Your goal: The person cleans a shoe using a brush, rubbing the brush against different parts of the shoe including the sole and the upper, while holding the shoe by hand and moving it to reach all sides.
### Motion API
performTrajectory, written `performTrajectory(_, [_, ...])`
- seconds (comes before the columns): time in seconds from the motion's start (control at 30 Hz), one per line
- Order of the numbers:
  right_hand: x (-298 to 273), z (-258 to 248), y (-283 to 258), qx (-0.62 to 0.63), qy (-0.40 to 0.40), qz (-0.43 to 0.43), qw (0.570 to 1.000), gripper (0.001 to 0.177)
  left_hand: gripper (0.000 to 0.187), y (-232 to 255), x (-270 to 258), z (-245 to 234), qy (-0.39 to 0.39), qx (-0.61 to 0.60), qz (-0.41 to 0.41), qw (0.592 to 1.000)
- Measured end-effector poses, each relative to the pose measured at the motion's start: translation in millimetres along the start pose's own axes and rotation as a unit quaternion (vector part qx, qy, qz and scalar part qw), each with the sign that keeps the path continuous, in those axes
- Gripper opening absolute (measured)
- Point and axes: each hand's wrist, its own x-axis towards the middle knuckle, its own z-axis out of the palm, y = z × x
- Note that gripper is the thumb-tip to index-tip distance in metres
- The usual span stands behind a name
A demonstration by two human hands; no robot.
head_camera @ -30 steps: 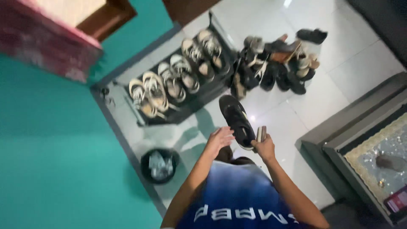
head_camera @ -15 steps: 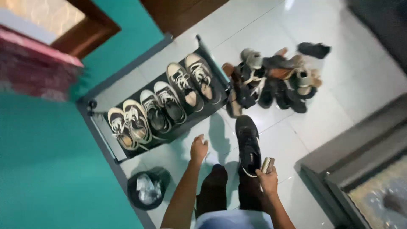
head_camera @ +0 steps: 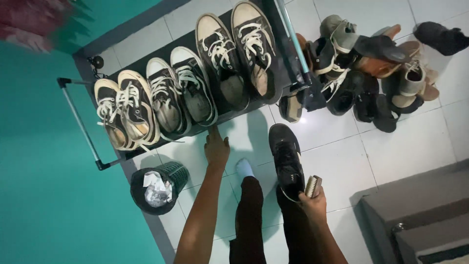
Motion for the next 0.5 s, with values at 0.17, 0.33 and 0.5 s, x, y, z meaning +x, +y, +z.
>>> performTrajectory(0.17, [18.0, 0.3, 15.2, -0.075, 0.01, 0.021, 0.997, 0.062, 0.07, -22.4, 20.7, 29.8, 0.026, 0.033, 0.024, 0.999])
performTrajectory(0.33, [32.8, -10.3, 57.1, 0.007, 0.018, 0.005, 1.0, 0.063, 0.069, -17.9, -21.9, 17.3, 0.095, 0.002, 0.042, 0.995])
performTrajectory(0.5, [40.8, -13.4, 55.6, -0.11, 0.065, -0.077, 0.989, 0.053, 0.058, -8.8, -75.1, -22.7, 0.075, -0.02, 0.063, 0.995])
